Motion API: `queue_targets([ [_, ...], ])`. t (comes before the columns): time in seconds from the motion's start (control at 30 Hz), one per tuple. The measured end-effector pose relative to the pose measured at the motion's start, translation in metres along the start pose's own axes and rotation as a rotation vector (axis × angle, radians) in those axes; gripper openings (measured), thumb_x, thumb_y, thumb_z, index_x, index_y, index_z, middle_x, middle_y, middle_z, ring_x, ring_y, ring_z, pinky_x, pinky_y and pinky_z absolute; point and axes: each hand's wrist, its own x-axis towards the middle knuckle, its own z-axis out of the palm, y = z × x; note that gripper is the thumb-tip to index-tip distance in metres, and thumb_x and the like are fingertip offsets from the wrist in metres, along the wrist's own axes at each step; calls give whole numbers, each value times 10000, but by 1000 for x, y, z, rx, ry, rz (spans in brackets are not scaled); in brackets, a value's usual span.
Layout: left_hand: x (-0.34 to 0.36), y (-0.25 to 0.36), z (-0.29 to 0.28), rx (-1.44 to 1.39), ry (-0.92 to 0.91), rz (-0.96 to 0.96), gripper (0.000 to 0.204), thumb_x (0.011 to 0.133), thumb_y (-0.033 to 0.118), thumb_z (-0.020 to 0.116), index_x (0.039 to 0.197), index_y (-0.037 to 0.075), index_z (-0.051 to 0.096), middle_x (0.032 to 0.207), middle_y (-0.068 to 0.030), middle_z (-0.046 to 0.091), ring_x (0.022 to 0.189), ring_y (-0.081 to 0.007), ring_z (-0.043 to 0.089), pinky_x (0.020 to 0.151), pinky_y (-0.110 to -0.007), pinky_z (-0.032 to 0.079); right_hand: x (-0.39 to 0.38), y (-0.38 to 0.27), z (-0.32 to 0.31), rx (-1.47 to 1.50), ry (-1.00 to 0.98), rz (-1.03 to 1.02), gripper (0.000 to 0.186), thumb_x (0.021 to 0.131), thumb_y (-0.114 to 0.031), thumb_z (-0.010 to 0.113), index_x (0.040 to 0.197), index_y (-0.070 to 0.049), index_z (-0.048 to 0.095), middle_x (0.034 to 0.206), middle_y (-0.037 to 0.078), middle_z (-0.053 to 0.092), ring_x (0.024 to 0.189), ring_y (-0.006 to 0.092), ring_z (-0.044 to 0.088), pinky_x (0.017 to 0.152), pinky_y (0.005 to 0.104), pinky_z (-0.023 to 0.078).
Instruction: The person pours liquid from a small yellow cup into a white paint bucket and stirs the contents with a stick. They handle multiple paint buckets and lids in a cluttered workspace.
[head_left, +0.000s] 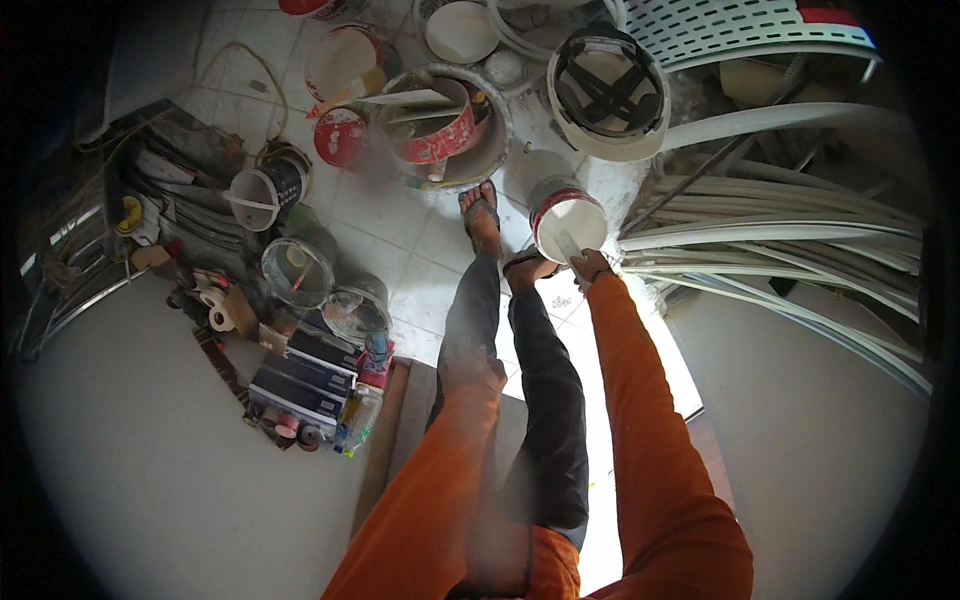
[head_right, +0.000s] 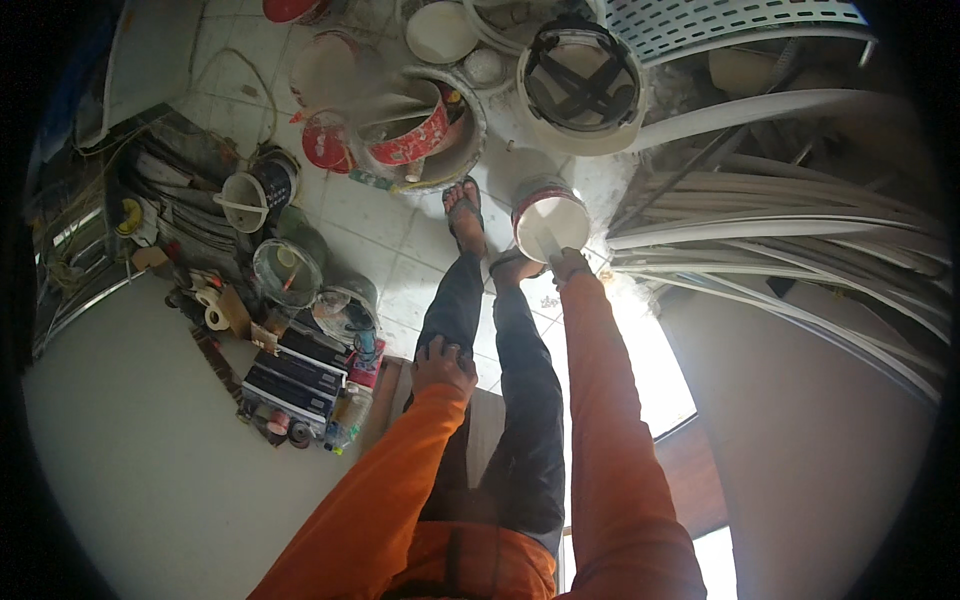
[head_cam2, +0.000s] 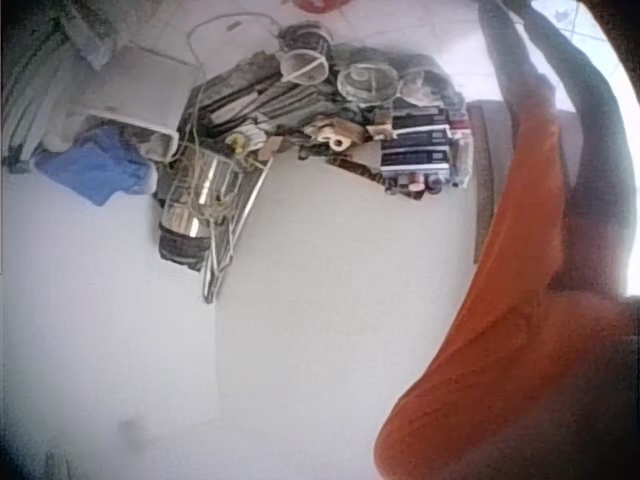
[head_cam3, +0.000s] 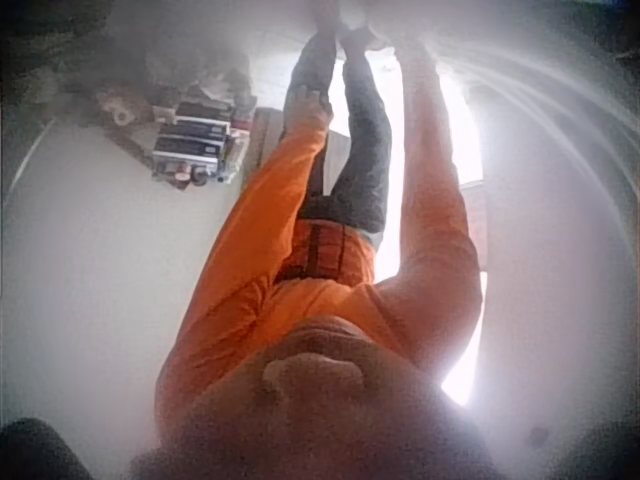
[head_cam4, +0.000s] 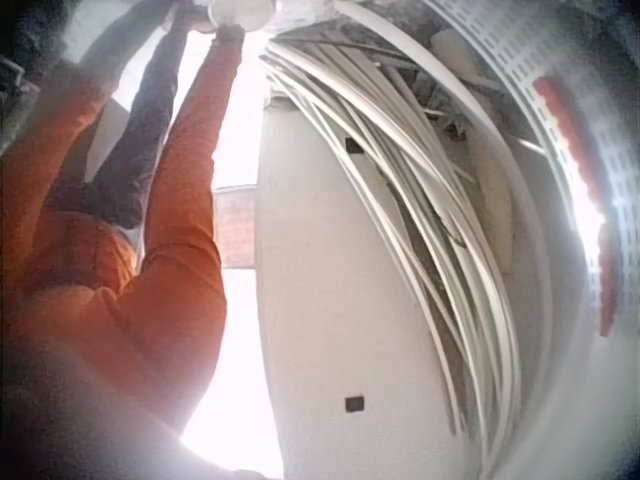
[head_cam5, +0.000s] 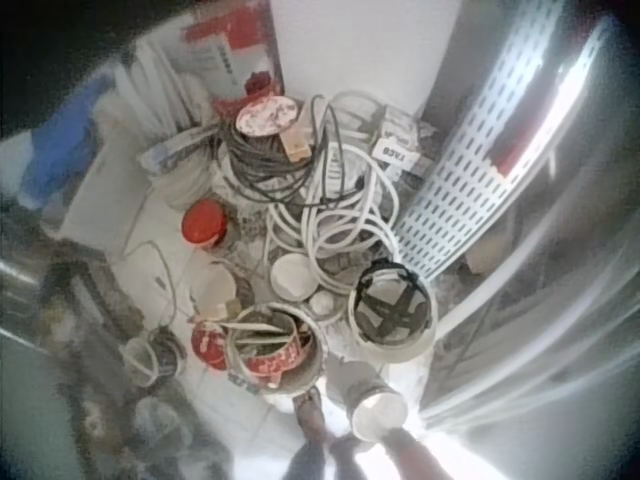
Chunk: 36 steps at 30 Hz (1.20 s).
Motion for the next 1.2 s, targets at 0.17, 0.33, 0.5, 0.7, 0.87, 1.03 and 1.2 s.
queue_targets([
  [0.17,19,56,6,-130,-79,92,346,862,342,621,1116,147,751,1399,-114,579,1262,-387,552,1043,-565,462,55,85,-63,-203,480,95,404,960,-326,592,1249,-44,571,810,152,697,560,268,673,504,428,562],
  [0.33,10,21,-5,-20,-35,28,338,861,336,618,1103,142,752,1399,-115,583,1258,-381,555,1033,-560,463,23,27,-8,-4,276,52,372,947,-301,604,1235,-66,586,809,158,694,562,268,671,488,431,552],
  [0.5,19,51,3,-79,5,126,327,859,333,617,1085,140,753,1380,-108,597,1249,-381,559,1028,-560,464,45,56,-71,-352,285,67,350,946,-270,603,1235,-72,599,786,141,676,551,272,656,482,448,551],
  [0.7,9,27,-6,-25,7,46,327,862,333,612,1088,143,753,1385,-107,593,1250,-375,560,1030,-553,464,4,11,-23,3,439,75,363,953,-354,601,1186,-76,626,805,165,694,634,284,700,533,443,569],
  [0.87,7,10,-9,33,-25,-5,325,870,332,612,1094,143,752,1393,-103,586,1253,-372,559,1033,-546,466,2,-13,-35,-26,-47,31,424,938,-331,607,1246,-40,616,922,194,720,660,325,715,566,422,588],
  [1.03,20,71,-3,-89,-15,174,323,869,334,616,1098,152,754,1407,-104,581,1257,-371,558,1033,-552,468,43,85,-128,-624,566,35,492,929,-359,612,1284,-19,590,1073,206,721,834,367,733,734,470,613],
  [1.2,8,14,-4,45,-45,11,324,869,333,618,1101,151,753,1412,-105,581,1259,-372,556,1037,-549,469,-21,-28,-40,-68,75,150,477,922,-390,569,1251,-50,631,1264,172,683,1216,377,637,1023,449,517],
])
